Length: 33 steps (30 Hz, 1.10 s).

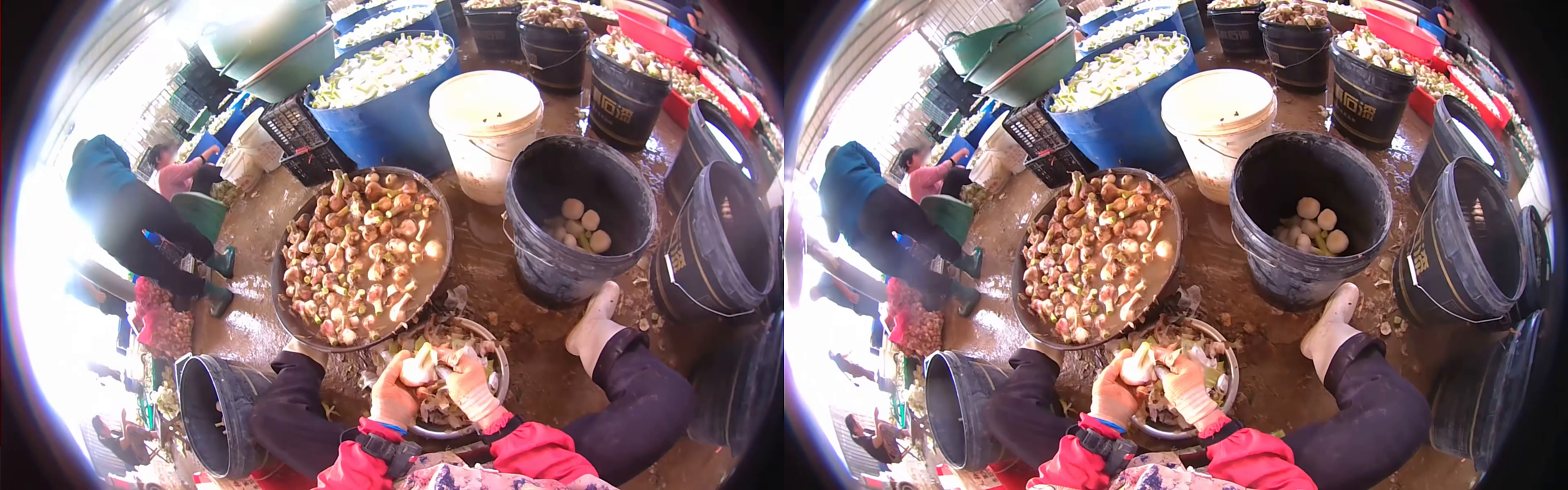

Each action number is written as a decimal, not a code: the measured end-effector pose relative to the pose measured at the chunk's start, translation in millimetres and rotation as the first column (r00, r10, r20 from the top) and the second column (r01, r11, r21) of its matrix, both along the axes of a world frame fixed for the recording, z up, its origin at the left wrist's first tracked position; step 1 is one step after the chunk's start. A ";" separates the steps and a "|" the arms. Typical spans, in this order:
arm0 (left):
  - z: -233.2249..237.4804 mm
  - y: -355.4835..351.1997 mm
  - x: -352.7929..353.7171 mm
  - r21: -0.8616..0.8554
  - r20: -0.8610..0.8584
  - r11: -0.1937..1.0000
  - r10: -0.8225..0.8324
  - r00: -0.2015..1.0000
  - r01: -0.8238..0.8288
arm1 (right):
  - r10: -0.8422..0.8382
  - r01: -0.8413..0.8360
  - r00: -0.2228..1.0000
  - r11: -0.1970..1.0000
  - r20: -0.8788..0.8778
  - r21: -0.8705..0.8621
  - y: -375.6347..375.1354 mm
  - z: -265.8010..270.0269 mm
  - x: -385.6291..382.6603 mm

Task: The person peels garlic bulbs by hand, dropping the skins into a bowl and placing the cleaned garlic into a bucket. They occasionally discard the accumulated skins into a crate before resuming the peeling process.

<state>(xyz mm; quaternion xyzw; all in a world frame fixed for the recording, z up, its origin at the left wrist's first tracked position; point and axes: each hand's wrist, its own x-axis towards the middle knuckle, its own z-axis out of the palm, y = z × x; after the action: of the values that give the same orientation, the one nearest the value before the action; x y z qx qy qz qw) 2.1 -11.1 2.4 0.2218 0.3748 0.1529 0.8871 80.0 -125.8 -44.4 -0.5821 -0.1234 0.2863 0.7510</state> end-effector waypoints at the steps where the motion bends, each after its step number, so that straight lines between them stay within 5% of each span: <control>1: 2.8 -0.9 1.3 -0.011 -0.058 1.000 -0.012 0.998 0.011 | -0.004 0.004 1.000 1.000 -0.001 0.004 1.5 -10.3 -1.1; 3: 3.8 -1.3 2.2 -0.023 -0.119 0.999 -0.030 0.992 0.028 | 0.064 -0.067 0.989 0.998 -0.137 -0.017 1.3 -14.2 2.4; 5: -4.7 -1.9 -6.0 0.378 -0.120 0.886 -0.242 0.963 0.270 | 0.060 -0.061 0.997 0.997 -0.039 -0.047 1.9 -9.1 3.2; 6: -8.5 -1.5 -8.2 0.376 -0.124 0.885 -0.244 0.962 0.273 | 0.042 -0.050 0.964 0.998 -0.264 -0.025 2.7 -4.4 4.9; 8: -17.8 1.3 -13.6 0.735 -0.352 0.508 -0.281 0.893 0.449 | -0.012 0.041 0.829 0.998 -0.558 0.039 2.2 -7.5 3.3; 10: -41.4 14.8 -16.6 0.887 -0.420 0.105 -0.221 0.880 0.450 | 0.005 0.041 0.839 0.997 -0.544 0.072 -2.4 7.3 8.2; 11: -28.4 15.4 -11.2 0.885 -0.422 0.108 -0.223 0.879 0.453 | 0.019 0.041 0.851 0.994 -0.525 0.103 -5.0 11.9 10.6; 13: 1.4 16.9 2.3 0.433 -0.238 0.671 -0.559 0.794 0.602 | 0.058 0.038 0.838 0.986 -0.543 0.163 -2.0 -6.9 8.5; 15: -4.5 12.2 13.2 0.327 -0.351 0.763 -0.450 0.821 0.557 | 0.033 0.166 0.798 0.948 -0.602 0.272 0.8 -13.7 2.4; 17: -27.1 18.2 25.2 0.451 -0.473 0.836 -0.074 0.878 0.314 | 0.004 0.162 0.814 0.959 -0.581 0.234 3.5 -9.4 -1.5; 19: -21.5 21.0 23.8 0.643 -0.546 0.659 0.036 0.837 0.391 | -0.130 0.213 0.827 0.973 -0.547 0.091 5.0 -1.1 2.1; 21: -11.7 -0.2 13.9 0.749 -0.411 0.573 0.010 0.911 0.332 | -0.178 0.209 0.903 0.977 -0.391 0.036 3.5 -0.1 3.4; 22: -18.2 -2.3 8.5 0.899 -0.420 0.153 0.033 0.907 0.411 | -0.138 0.146 0.950 0.989 -0.281 0.008 3.9 1.0 2.1; 23: -23.7 -4.4 2.8 0.859 -0.419 -0.298 0.062 0.906 0.417 | -0.084 0.081 0.982 0.996 -0.169 -0.027 4.5 3.3 -0.2; 25: -25.6 -11.4 1.3 0.844 -0.434 -0.268 0.166 0.885 0.464 | 0.073 -0.083 0.984 0.995 -0.165 -0.054 4.7 5.8 -6.5; 26: -27.8 -5.2 7.0 0.875 -0.433 0.268 0.061 0.899 0.403 | 0.134 -0.160 0.954 0.984 -0.270 -0.077 8.8 -6.4 -12.9; 27: -20.1 -1.4 16.4 0.622 -0.379 0.731 -0.031 0.925 0.280 | 0.185 -0.236 0.909 0.967 -0.374 -0.095 9.9 -8.5 -16.0; 28: -7.2 6.3 21.4 0.224 -0.235 0.954 -0.143 0.961 0.197 | 0.130 -0.132 0.970 0.991 -0.206 0.001 9.0 -10.1 -17.0; 29: -10.7 10.0 21.5 0.170 -0.211 0.981 -0.058 0.976 0.095 | 0.126 -0.128 0.971 0.992 -0.204 0.003 5.4 1.1 -9.3; 31: -16.5 12.0 22.4 0.220 -0.176 0.971 -0.057 0.983 0.095 | 0.028 -0.040 0.874 0.999 -0.486 -0.013 -7.8 26.3 9.5; 33: -4.5 2.0 19.7 0.191 -0.207 0.979 -0.037 0.978 0.077 | 0.013 0.041 0.848 0.995 -0.530 0.090 -1.7 -3.1 4.9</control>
<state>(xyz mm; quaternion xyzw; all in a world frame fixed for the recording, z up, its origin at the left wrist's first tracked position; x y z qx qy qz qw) 21.8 -9.0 -2.0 0.3340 0.4394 0.1406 0.8219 84.9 -127.5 -47.5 -0.4440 0.0790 0.4238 0.7855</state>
